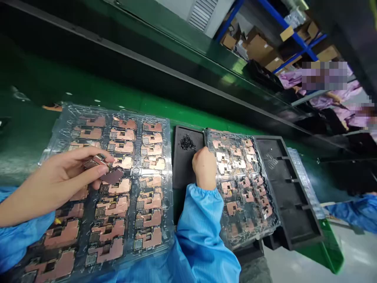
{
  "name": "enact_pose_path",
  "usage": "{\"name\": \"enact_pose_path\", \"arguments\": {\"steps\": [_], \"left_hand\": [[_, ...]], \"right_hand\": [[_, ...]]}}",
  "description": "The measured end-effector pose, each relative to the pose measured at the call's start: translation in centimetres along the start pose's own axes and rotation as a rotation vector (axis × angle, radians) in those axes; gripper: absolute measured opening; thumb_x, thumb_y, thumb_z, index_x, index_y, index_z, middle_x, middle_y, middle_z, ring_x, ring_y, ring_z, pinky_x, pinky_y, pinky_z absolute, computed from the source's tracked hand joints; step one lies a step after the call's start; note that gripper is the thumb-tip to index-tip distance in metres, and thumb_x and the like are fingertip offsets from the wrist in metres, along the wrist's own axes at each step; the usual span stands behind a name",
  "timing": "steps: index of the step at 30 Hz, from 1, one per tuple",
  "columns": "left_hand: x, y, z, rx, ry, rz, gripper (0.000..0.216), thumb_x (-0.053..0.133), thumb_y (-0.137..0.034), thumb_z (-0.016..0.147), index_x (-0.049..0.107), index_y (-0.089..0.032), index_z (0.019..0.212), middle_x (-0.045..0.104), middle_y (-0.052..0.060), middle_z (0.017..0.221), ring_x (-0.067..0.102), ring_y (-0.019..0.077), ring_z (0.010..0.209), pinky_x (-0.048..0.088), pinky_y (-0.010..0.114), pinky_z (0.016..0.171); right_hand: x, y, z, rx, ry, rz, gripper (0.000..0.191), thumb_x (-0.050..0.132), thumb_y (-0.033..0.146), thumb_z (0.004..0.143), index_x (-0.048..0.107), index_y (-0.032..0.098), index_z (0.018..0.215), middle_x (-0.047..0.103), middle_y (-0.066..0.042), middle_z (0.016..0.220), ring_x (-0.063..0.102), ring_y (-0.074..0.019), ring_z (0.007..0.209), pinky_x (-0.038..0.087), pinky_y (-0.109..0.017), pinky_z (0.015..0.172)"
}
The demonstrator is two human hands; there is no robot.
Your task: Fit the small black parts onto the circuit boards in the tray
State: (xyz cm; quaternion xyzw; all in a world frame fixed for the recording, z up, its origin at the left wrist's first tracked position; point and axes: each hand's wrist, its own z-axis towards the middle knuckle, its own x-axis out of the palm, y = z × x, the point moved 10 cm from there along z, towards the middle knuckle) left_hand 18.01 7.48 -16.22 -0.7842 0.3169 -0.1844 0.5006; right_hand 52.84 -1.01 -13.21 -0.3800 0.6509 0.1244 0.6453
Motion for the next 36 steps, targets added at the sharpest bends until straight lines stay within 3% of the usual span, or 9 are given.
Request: {"name": "enact_pose_path", "arguments": {"steps": [3,5,8,11,14,17,26,32,36], "left_hand": [[1.0,1.4,0.1,-0.091,0.046,-0.118,0.042,0.062,-0.056,0.093,0.063,-0.027,0.124,0.069,0.0,0.081,0.071,0.0185,0.074,0.058,0.02,0.057],[1.6,2.3,0.2,-0.121,0.08,-0.148,0.05,0.063,-0.058,0.092,0.06,-0.026,0.131,0.074,0.002,0.095,0.074,0.0214,0.083,0.063,0.024,0.07],[2.6,3.0,0.5,-0.136,0.158,-0.173,0.053,0.064,-0.059,0.092,0.06,-0.028,0.135,0.074,0.004,0.115,0.077,0.0226,0.084,0.066,0.027,0.073],[3.0,2.7,0.8,-0.108,0.198,-0.208,0.044,0.063,-0.053,0.095,0.064,-0.029,0.131,0.07,0.003,0.126,0.077,0.0198,0.081,0.066,0.026,0.075],[2.9,2.3,1.0,-0.086,0.203,-0.209,0.044,0.063,-0.048,0.097,0.063,-0.025,0.134,0.076,0.002,0.104,0.077,0.0181,0.075,0.065,0.025,0.071],[2.4,2.4,1.3,-0.096,0.176,-0.164,0.05,0.066,-0.044,0.095,0.058,-0.02,0.139,0.076,-0.001,0.078,0.075,0.0166,0.067,0.062,0.02,0.062],[2.1,2.4,1.6,-0.08,0.126,-0.103,0.05,0.068,-0.04,0.093,0.06,-0.021,0.138,0.071,-0.004,0.063,0.069,0.0144,0.056,0.056,0.018,0.05],[1.9,2.2,1.3,-0.07,0.074,-0.042,0.042,0.063,-0.036,0.096,0.062,-0.026,0.136,0.062,-0.005,0.059,0.064,0.0138,0.056,0.053,0.02,0.05],[3.0,2.3,1.3,-0.006,0.193,-0.073,0.048,0.059,-0.036,0.1,0.048,-0.034,0.147,0.058,-0.005,0.064,0.061,0.0136,0.059,0.05,0.021,0.051]], "right_hand": [[-0.8,1.2,-1.2,-0.143,-0.029,0.185,0.015,0.051,0.016,0.096,0.066,0.011,0.097,0.071,-0.014,0.082,0.07,-0.0273,0.079,0.049,-0.033,0.072],[-0.8,3.2,-2.5,-0.279,0.046,0.541,0.014,0.055,0.023,0.097,0.065,0.015,0.094,0.069,-0.008,0.078,0.067,-0.0205,0.07,0.05,-0.028,0.064],[0.2,7.6,-5.7,-0.419,0.354,1.14,0.023,0.063,0.04,0.095,0.065,0.017,0.095,0.067,-0.004,0.078,0.062,-0.0141,0.06,0.047,-0.021,0.048],[1.1,11.7,-9.4,-0.447,0.696,1.423,0.026,0.071,0.042,0.092,0.066,0.017,0.091,0.067,-0.003,0.075,0.058,-0.0106,0.054,0.044,-0.017,0.04],[1.4,13.9,-12.1,-0.431,0.917,1.494,0.024,0.073,0.038,0.092,0.067,0.016,0.089,0.068,-0.003,0.073,0.056,-0.008,0.051,0.045,-0.014,0.04],[1.5,14.7,-13.6,-0.43,1.029,1.489,0.023,0.073,0.036,0.093,0.066,0.015,0.088,0.069,-0.003,0.074,0.057,-0.0064,0.051,0.047,-0.013,0.042],[2.1,14.9,-14.6,-0.396,1.093,1.435,0.021,0.071,0.034,0.093,0.065,0.015,0.09,0.068,-0.003,0.075,0.056,-0.0057,0.051,0.045,-0.01,0.039],[0.7,14.7,-13.6,-0.522,0.872,1.441,0.008,0.062,0.02,0.094,0.061,0.016,0.087,0.066,-0.002,0.079,0.064,-0.009,0.062,0.054,-0.015,0.051],[0.6,14.6,-13.7,-0.549,0.792,1.429,0.011,0.054,0.01,0.088,0.056,0.019,0.083,0.062,0.001,0.075,0.06,-0.0093,0.057,0.05,-0.018,0.047]]}}
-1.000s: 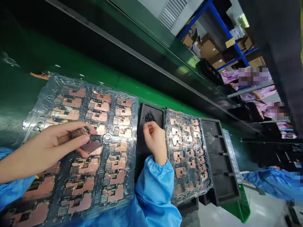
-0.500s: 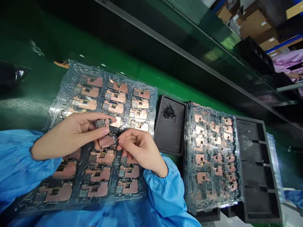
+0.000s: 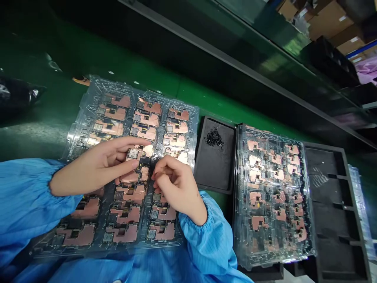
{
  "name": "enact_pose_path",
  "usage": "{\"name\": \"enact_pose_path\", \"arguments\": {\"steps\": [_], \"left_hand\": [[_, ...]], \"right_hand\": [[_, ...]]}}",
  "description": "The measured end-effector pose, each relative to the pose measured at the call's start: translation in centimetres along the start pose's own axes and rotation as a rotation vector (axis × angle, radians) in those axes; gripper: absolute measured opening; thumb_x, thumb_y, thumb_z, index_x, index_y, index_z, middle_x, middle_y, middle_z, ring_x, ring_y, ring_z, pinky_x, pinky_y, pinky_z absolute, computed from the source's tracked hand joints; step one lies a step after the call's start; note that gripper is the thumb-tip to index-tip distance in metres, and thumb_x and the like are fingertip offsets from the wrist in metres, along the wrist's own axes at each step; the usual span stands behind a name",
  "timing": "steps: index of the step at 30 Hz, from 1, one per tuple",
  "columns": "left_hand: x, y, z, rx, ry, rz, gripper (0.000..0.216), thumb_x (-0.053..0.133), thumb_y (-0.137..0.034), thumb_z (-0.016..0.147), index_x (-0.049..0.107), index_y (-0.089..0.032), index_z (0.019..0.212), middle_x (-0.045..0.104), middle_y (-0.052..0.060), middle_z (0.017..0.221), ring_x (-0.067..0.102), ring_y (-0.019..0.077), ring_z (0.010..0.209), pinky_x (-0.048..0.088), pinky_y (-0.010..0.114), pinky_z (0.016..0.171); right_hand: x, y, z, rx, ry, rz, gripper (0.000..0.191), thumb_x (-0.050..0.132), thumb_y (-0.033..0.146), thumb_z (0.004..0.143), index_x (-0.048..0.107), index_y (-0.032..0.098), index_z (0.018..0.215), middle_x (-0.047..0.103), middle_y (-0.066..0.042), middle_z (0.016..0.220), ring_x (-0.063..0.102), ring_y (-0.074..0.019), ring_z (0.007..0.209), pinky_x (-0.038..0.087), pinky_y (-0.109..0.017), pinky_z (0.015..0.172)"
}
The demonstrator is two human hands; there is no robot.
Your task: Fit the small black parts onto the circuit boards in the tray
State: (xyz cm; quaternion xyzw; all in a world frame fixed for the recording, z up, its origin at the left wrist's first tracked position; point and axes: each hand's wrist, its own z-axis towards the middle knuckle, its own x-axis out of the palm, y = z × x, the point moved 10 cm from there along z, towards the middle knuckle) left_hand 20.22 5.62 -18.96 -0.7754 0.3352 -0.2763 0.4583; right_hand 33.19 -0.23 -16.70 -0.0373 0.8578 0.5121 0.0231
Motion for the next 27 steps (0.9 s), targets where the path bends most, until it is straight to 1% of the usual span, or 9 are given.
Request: {"name": "enact_pose_path", "arguments": {"steps": [3,5,10,14,17,19,21,24,27], "left_hand": [[0.5,0.5,0.1,0.009,0.066,-0.039,0.05,0.056,-0.037,0.101,0.043,-0.035,0.149,0.067,-0.001,0.079,0.066,0.0157,0.069,0.056,0.025,0.061],[0.5,0.7,0.2,-0.004,0.071,-0.027,0.05,0.056,-0.038,0.1,0.043,-0.033,0.148,0.069,0.001,0.083,0.067,0.0167,0.07,0.057,0.026,0.06],[0.0,-0.3,0.2,0.036,0.021,0.06,0.045,0.057,-0.037,0.098,0.052,-0.025,0.141,0.067,0.001,0.08,0.066,0.0163,0.067,0.055,0.025,0.057],[-0.3,-0.9,0.2,0.074,-0.002,0.096,0.044,0.057,-0.034,0.097,0.052,-0.024,0.139,0.066,0.002,0.08,0.065,0.0158,0.066,0.052,0.025,0.056],[-0.4,-0.8,0.2,0.088,-0.013,0.109,0.044,0.056,-0.033,0.097,0.052,-0.024,0.139,0.065,0.002,0.08,0.063,0.0154,0.065,0.049,0.024,0.054],[-0.4,-0.6,0.2,0.084,-0.021,0.112,0.043,0.057,-0.032,0.097,0.052,-0.026,0.139,0.065,0.001,0.079,0.062,0.0152,0.065,0.047,0.023,0.052],[-0.5,-0.4,0.2,0.067,-0.03,0.12,0.043,0.058,-0.033,0.096,0.053,-0.028,0.138,0.063,-0.001,0.075,0.059,0.014,0.059,0.043,0.022,0.049],[-0.7,-0.3,0.2,0.04,-0.045,0.146,0.042,0.059,-0.034,0.096,0.054,-0.031,0.137,0.057,-0.004,0.066,0.053,0.0126,0.052,0.038,0.022,0.045],[-0.9,-0.4,0.1,0.043,-0.062,0.147,0.042,0.06,-0.034,0.096,0.055,-0.03,0.137,0.061,-0.003,0.07,0.058,0.0139,0.057,0.04,0.023,0.048]], "right_hand": [[-0.1,-0.2,0.0,-0.011,-0.024,-0.003,0.013,0.056,0.01,0.088,0.05,0.02,0.081,0.057,0.003,0.074,0.053,-0.0081,0.052,0.045,-0.019,0.044],[-0.3,0.1,-0.1,-0.044,-0.04,-0.021,0.014,0.06,0.012,0.088,0.051,0.02,0.082,0.056,0.003,0.074,0.052,-0.0079,0.054,0.043,-0.019,0.047],[-0.1,1.0,-0.2,-0.063,-0.003,-0.132,0.005,0.061,0.02,0.095,0.06,0.018,0.09,0.057,0.002,0.07,0.055,-0.0101,0.059,0.043,-0.022,0.054],[0.9,1.1,-0.2,-0.056,0.06,-0.222,0.014,0.057,0.025,0.1,0.066,0.018,0.092,0.06,-0.002,0.074,0.056,-0.0118,0.063,0.045,-0.023,0.055],[1.4,0.4,-0.1,-0.026,0.057,-0.085,0.01,0.063,0.029,0.098,0.062,0.019,0.096,0.06,-0.002,0.08,0.057,-0.0122,0.067,0.049,-0.023,0.058],[1.5,-0.3,0.1,0.014,0.038,0.069,0.017,0.069,0.031,0.095,0.054,0.021,0.098,0.059,0.0,0.082,0.059,-0.0125,0.07,0.053,-0.023,0.059],[1.5,-0.8,0.2,0.035,0.015,0.155,0.025,0.073,0.031,0.093,0.05,0.022,0.097,0.06,0.001,0.083,0.062,-0.0126,0.072,0.056,-0.023,0.061],[1.3,-1.0,0.4,0.041,-0.011,0.166,0.027,0.074,0.029,0.093,0.048,0.022,0.093,0.062,0.001,0.081,0.064,-0.0117,0.07,0.057,-0.023,0.064],[1.1,-1.1,0.5,0.043,-0.026,0.144,0.03,0.076,0.031,0.091,0.048,0.021,0.091,0.063,0.001,0.08,0.064,-0.0115,0.068,0.056,-0.023,0.064]]}}
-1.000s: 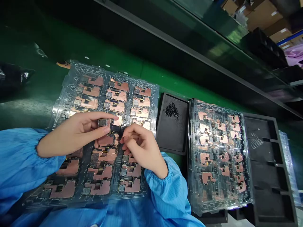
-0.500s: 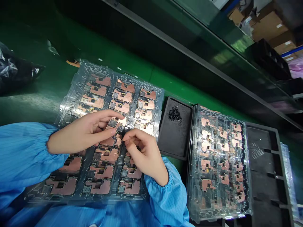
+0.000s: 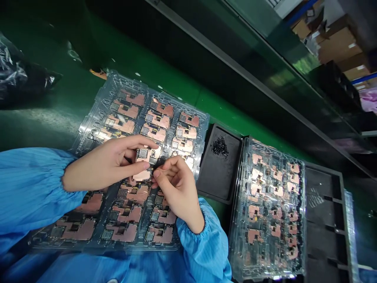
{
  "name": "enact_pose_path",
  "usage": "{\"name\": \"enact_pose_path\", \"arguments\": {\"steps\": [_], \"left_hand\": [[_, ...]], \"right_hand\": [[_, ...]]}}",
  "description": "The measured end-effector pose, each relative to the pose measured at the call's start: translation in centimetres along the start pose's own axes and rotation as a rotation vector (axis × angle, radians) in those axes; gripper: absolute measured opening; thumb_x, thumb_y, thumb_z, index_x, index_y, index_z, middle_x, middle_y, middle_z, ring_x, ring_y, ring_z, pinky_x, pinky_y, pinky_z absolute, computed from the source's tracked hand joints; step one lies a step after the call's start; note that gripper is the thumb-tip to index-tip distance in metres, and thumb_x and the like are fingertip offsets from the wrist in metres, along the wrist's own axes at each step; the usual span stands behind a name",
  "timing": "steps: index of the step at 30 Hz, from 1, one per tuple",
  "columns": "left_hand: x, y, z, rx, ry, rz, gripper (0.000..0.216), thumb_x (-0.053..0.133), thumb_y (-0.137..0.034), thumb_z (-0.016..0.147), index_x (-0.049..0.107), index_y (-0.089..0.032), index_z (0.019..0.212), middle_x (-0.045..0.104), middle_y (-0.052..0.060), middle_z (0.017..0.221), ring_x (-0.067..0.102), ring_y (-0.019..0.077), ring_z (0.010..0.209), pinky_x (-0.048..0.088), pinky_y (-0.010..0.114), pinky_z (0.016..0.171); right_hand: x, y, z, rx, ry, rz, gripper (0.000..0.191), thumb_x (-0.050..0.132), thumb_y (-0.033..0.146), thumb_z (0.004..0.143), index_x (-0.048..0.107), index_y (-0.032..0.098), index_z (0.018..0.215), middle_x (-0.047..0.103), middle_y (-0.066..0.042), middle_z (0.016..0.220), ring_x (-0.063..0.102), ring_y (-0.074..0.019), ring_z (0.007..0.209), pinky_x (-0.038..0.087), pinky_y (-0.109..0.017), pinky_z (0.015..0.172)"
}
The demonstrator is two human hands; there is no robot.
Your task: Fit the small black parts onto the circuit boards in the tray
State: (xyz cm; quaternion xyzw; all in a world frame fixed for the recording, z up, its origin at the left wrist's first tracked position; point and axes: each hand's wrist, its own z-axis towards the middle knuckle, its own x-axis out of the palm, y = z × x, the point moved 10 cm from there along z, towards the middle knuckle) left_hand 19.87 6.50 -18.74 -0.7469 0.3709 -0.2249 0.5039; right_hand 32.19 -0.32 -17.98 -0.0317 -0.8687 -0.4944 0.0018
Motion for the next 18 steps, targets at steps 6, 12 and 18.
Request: {"name": "enact_pose_path", "arguments": {"steps": [6,12,18], "left_hand": [[0.1,-0.05,-0.08,-0.013,0.017,-0.046,0.037,0.062,-0.037,0.094,0.059,-0.03,0.131,0.061,-0.002,0.068,0.06,0.0145,0.057,0.039,0.022,0.047],[0.13,-0.33,-0.14,-0.008,0.011,-0.083,0.035,0.063,-0.035,0.092,0.061,-0.029,0.127,0.057,-0.004,0.063,0.052,0.0121,0.051,0.036,0.021,0.045],[0.25,-0.17,-0.19,0.017,0.001,-0.093,0.034,0.064,-0.035,0.091,0.064,-0.027,0.124,0.058,-0.004,0.06,0.054,0.0119,0.05,0.038,0.02,0.044]], "right_hand": [[0.02,0.08,0.18,-0.019,-0.017,-0.027,0.028,0.074,0.033,0.092,0.05,0.021,0.091,0.062,0.001,0.083,0.063,-0.0112,0.067,0.054,-0.023,0.064],[0.58,0.62,-0.25,-0.077,-0.01,-0.06,0.02,0.069,0.03,0.096,0.052,0.021,0.094,0.061,0.0,0.087,0.063,-0.0116,0.072,0.055,-0.024,0.07],[0.52,0.53,-0.69,-0.053,-0.01,-0.035,0.025,0.07,0.029,0.096,0.046,0.022,0.091,0.062,0.0,0.086,0.063,-0.0115,0.071,0.055,-0.024,0.068]]}}
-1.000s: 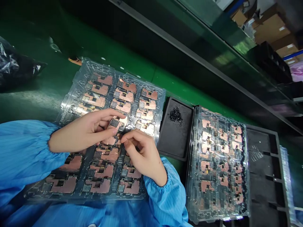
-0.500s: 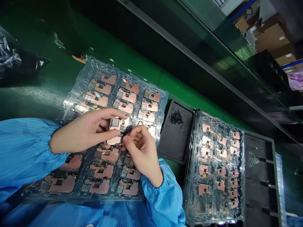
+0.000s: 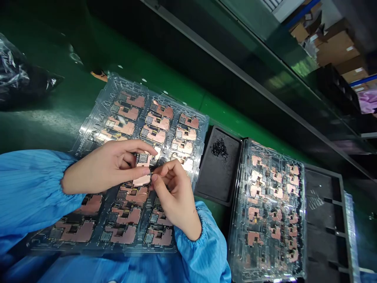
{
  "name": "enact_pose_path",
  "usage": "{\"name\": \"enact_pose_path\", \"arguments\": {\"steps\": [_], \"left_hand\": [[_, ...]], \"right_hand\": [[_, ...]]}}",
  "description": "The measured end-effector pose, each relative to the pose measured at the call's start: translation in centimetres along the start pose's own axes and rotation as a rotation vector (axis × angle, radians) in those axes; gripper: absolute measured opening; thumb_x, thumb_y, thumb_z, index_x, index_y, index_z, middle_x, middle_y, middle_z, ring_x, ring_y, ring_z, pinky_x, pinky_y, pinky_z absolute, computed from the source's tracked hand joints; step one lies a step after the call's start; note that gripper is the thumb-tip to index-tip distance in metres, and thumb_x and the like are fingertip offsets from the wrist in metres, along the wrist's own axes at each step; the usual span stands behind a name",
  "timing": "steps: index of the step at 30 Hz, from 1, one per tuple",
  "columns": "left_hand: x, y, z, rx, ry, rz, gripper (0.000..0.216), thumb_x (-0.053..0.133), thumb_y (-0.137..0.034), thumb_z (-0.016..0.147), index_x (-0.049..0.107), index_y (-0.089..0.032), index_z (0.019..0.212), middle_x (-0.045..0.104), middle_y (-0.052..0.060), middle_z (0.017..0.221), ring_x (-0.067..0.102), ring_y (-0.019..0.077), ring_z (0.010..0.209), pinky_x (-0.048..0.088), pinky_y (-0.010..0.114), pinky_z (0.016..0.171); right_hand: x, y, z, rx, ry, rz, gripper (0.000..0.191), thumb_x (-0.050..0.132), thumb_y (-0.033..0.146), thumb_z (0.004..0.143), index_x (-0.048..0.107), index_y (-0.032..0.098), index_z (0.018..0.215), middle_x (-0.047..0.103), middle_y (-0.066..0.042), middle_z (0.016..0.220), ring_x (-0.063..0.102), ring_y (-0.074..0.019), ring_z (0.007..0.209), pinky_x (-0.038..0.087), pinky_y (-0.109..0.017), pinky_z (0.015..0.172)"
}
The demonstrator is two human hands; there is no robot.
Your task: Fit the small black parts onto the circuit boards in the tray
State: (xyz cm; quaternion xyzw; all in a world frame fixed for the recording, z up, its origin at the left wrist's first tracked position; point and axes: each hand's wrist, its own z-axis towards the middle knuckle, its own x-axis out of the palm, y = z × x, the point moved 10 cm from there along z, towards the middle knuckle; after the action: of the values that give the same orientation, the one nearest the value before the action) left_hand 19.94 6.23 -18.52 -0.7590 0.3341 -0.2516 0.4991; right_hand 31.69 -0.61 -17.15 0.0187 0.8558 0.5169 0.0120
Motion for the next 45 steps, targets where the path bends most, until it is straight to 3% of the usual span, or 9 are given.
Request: {"name": "enact_pose_path", "arguments": {"steps": [6,17,19,22,25,29,33,37,45], "left_hand": [[-0.4,-0.2,-0.3,-0.054,-0.073,-0.085,0.035,0.065,-0.033,0.09,0.063,-0.027,0.125,0.066,-0.003,0.062,0.065,0.0161,0.057,0.048,0.022,0.047],[0.2,-0.1,-0.2,-0.071,0.015,-0.05,0.036,0.069,-0.036,0.089,0.06,-0.028,0.123,0.071,0.001,0.086,0.067,0.0149,0.062,0.052,0.021,0.05],[0.1,-0.2,-0.4,-0.068,0.015,-0.046,0.045,0.07,-0.037,0.088,0.055,-0.031,0.13,0.071,0.003,0.1,0.071,0.0172,0.072,0.058,0.023,0.059],[0.2,-0.9,-0.8,-0.015,0.014,0.058,0.055,0.066,-0.038,0.092,0.045,-0.035,0.143,0.068,0.005,0.118,0.071,0.0189,0.085,0.061,0.024,0.067],[2.6,-2.4,-1.5,0.148,0.104,0.414,0.034,0.053,-0.04,0.101,0.058,-0.029,0.133,0.068,0.006,0.113,0.067,0.0181,0.083,0.055,0.026,0.063],[8.9,-3.3,-2.8,0.398,0.273,1.022,0.024,0.048,-0.021,0.102,0.069,-0.017,0.112,0.067,0.009,0.104,0.065,0.024,0.085,0.052,0.034,0.066],[12.2,-3.3,-3.0,0.473,0.252,1.298,0.028,0.047,-0.002,0.092,0.068,-0.012,0.107,0.065,0.011,0.102,0.065,0.0274,0.088,0.052,0.037,0.063],[12.5,-3.0,-2.8,0.456,0.211,1.29,0.021,0.052,-0.002,0.09,0.067,-0.013,0.099,0.061,0.011,0.103,0.062,0.0292,0.091,0.052,0.039,0.064],[12.2,-3.5,-3.0,0.419,0.27,0.914,0.018,0.048,-0.011,0.099,0.063,-0.019,0.103,0.063,0.005,0.097,0.059,0.0257,0.092,0.05,0.041,0.077]], "right_hand": [[-0.1,1.0,0.1,0.024,0.084,0.076,0.015,0.063,0.03,0.1,0.052,0.021,0.098,0.067,-0.002,0.091,0.069,-0.0125,0.071,0.06,-0.029,0.073],[-0.9,0.5,0.0,-0.018,-0.019,-0.062,0.028,0.074,0.035,0.092,0.049,0.022,0.093,0.064,-0.001,0.083,0.064,-0.0134,0.071,0.055,-0.026,0.066],[-2.3,1.7,-0.4,-0.055,-0.033,-0.141,0.026,0.073,0.033,0.092,0.05,0.023,0.096,0.065,-0.001,0.085,0.065,-0.0145,0.073,0.055,-0.027,0.065],[-6.6,5.6,-2.0,-0.202,-0.2,-0.349,0.027,0.073,0.027,0.092,0.054,0.024,0.112,0.067,-0.003,0.088,0.065,-0.0167,0.075,0.055,-0.03,0.069],[-9.6,8.8,-3.9,-0.305,-0.322,-0.607,0.033,0.068,0.024,0.095,0.057,0.024,0.126,0.068,-0.004,0.092,0.066,-0.0193,0.079,0.056,-0.034,0.073],[-8.1,9.0,-4.1,-0.356,-0.115,-0.966,0.017,0.057,0.019,0.099,0.067,0.022,0.112,0.068,-0.006,0.098,0.065,-0.0203,0.088,0.053,-0.035,0.078],[-5.4,7.0,-3.3,-0.369,0.142,-1.019,0.023,0.047,0.011,0.1,0.067,0.019,0.108,0.066,-0.007,0.102,0.064,-0.02,0.095,0.052,-0.035,0.084],[-4.0,4.8,-2.7,-0.334,0.267,-1.038,0.027,0.043,0.006,0.1,0.066,0.016,0.108,0.065,-0.009,0.106,0.062,-0.021,0.099,0.051,-0.037,0.089],[-3.5,3.7,-2.0,-0.383,0.221,-1.134,0.016,0.054,0.006,0.097,0.064,0.014,0.106,0.069,-0.008,0.099,0.061,-0.0216,0.094,0.049,-0.036,0.09]]}}
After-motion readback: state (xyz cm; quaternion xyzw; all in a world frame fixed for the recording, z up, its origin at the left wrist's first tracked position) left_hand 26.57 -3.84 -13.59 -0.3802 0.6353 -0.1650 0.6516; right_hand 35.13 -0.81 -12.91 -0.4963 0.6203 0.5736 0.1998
